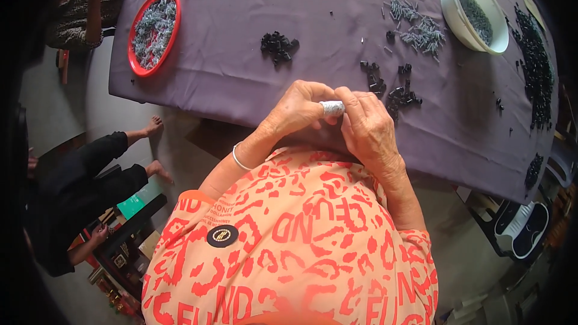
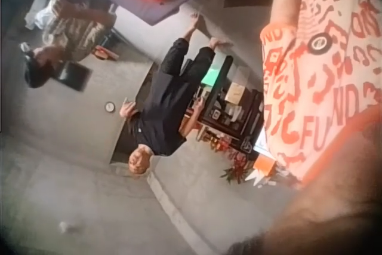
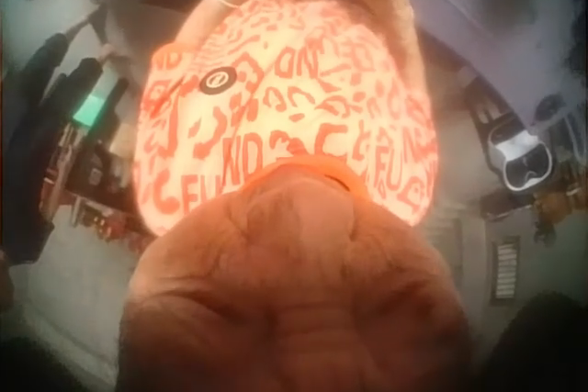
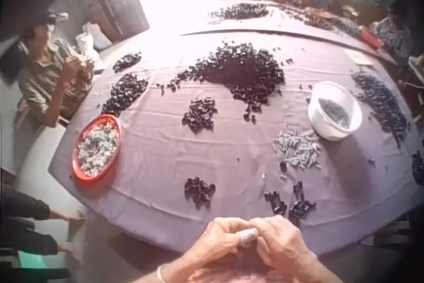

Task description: The person repeatedly assembles components by inserting small metal springs into black plastic pieces by hand and setting the assembled parts on the table.

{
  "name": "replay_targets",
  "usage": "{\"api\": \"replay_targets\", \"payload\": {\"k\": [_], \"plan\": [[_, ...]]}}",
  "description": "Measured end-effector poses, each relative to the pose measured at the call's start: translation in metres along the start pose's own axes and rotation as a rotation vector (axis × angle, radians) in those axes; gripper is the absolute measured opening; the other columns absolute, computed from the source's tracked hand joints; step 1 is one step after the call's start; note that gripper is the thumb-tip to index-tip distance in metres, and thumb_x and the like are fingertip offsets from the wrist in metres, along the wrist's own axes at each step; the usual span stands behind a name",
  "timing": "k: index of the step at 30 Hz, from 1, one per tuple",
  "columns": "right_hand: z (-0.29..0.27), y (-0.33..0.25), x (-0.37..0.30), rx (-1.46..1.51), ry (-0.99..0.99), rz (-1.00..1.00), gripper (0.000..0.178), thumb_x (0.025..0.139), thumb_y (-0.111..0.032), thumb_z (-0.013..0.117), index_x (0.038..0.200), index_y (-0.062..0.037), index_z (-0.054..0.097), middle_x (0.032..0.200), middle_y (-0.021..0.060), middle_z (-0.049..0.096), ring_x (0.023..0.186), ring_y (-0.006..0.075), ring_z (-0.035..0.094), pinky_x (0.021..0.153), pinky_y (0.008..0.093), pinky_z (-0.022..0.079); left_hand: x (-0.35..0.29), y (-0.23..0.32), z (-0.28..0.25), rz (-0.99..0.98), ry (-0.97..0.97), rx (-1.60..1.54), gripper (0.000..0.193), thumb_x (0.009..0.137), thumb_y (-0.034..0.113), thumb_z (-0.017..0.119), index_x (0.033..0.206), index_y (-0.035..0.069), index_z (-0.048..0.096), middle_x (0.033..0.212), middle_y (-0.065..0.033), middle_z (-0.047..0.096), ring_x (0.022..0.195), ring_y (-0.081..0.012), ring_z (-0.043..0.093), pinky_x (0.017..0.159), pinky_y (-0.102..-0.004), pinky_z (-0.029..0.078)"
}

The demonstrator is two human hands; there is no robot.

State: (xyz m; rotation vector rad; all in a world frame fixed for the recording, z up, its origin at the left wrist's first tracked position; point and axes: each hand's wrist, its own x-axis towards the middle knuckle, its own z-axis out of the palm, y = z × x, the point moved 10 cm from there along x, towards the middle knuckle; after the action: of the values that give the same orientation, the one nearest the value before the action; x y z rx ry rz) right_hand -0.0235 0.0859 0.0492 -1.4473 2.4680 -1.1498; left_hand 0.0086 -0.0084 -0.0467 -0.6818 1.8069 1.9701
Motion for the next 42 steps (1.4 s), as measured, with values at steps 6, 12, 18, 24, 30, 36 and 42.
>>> {"api": "replay_targets", "payload": {"k": [6, 12, 18, 24, 30, 36, 42], "plan": [[0.018, -0.020, 0.025, 0.098, 0.035, -0.043, 0.042, 0.086, -0.021, 0.059, 0.123, -0.0006, 0.053, 0.123, 0.0173, 0.054, 0.110, 0.0346, 0.054, 0.097, 0.0425, 0.041, 0.002, 0.003, -0.015, 0.277, 0.081, 0.265, 0.017, 0.070, 0.005, 0.062, 0.084, -0.004, 0.065, 0.070, -0.0096, 0.066, 0.063, -0.0148, 0.061, 0.057, -0.0312, 0.050], [0.046, -0.010, 0.025, 0.139, 0.053, -0.075, 0.054, 0.090, -0.048, 0.047, 0.125, -0.0074, 0.054, 0.123, 0.0139, 0.058, 0.118, 0.0332, 0.053, 0.102, 0.0456, 0.039, -0.013, 0.015, -0.020, 0.431, 0.165, 0.066, 0.026, 0.074, 0.014, 0.068, 0.090, -0.003, 0.057, 0.079, -0.0090, 0.062, 0.075, -0.0138, 0.058, 0.065, -0.0313, 0.048], [0.050, -0.002, 0.022, 0.229, 0.039, -0.043, 0.057, 0.090, -0.051, 0.047, 0.127, -0.0081, 0.053, 0.124, 0.0143, 0.058, 0.120, 0.0325, 0.052, 0.104, 0.0474, 0.037, -0.005, -0.001, -0.014, 0.336, 0.096, 0.005, 0.026, 0.074, 0.014, 0.068, 0.091, -0.002, 0.057, 0.075, -0.0087, 0.063, 0.070, -0.0173, 0.060, 0.063, -0.0324, 0.049], [0.049, 0.003, 0.021, 0.237, 0.015, -0.028, 0.056, 0.091, -0.050, 0.045, 0.126, -0.0075, 0.052, 0.123, 0.0152, 0.057, 0.121, 0.0343, 0.051, 0.104, 0.0496, 0.036, -0.006, 0.004, -0.017, 0.374, 0.217, 0.226, 0.025, 0.075, 0.016, 0.066, 0.090, -0.001, 0.056, 0.075, -0.0155, 0.064, 0.068, -0.0265, 0.063, 0.060, -0.0356, 0.049], [-0.026, 0.030, 0.011, 0.042, 0.366, 0.025, 0.023, 0.071, 0.002, 0.069, 0.092, -0.0047, 0.065, 0.098, 0.0091, 0.062, 0.088, 0.0258, 0.057, 0.082, 0.0379, 0.046, -0.008, 0.005, -0.002, 0.125, 0.016, 0.045, 0.016, 0.080, 0.006, 0.061, 0.093, -0.002, 0.065, 0.074, -0.0110, 0.067, 0.066, -0.0174, 0.064, 0.061, -0.0309, 0.051], [-0.055, 0.094, 0.031, -0.398, 0.307, 0.226, 0.015, 0.077, -0.014, 0.070, 0.090, -0.0120, 0.064, 0.089, 0.0019, 0.057, 0.088, 0.0231, 0.052, 0.077, 0.0362, 0.040, -0.016, 0.082, -0.067, 0.551, 0.501, 0.588, 0.016, 0.077, 0.002, 0.061, 0.092, 0.001, 0.067, 0.081, -0.0138, 0.066, 0.073, -0.0292, 0.065, 0.069, -0.0361, 0.052], [-0.039, 0.096, 0.043, -0.517, 0.233, 0.146, 0.010, 0.079, -0.017, 0.067, 0.086, -0.0124, 0.062, 0.090, 0.0014, 0.058, 0.090, 0.0209, 0.052, 0.077, 0.0362, 0.037, -0.020, 0.108, -0.053, 0.699, 0.694, 0.939, 0.018, 0.075, 0.008, 0.068, 0.094, 0.007, 0.067, 0.082, -0.0111, 0.060, 0.076, -0.0303, 0.061, 0.067, -0.0406, 0.050]]}}
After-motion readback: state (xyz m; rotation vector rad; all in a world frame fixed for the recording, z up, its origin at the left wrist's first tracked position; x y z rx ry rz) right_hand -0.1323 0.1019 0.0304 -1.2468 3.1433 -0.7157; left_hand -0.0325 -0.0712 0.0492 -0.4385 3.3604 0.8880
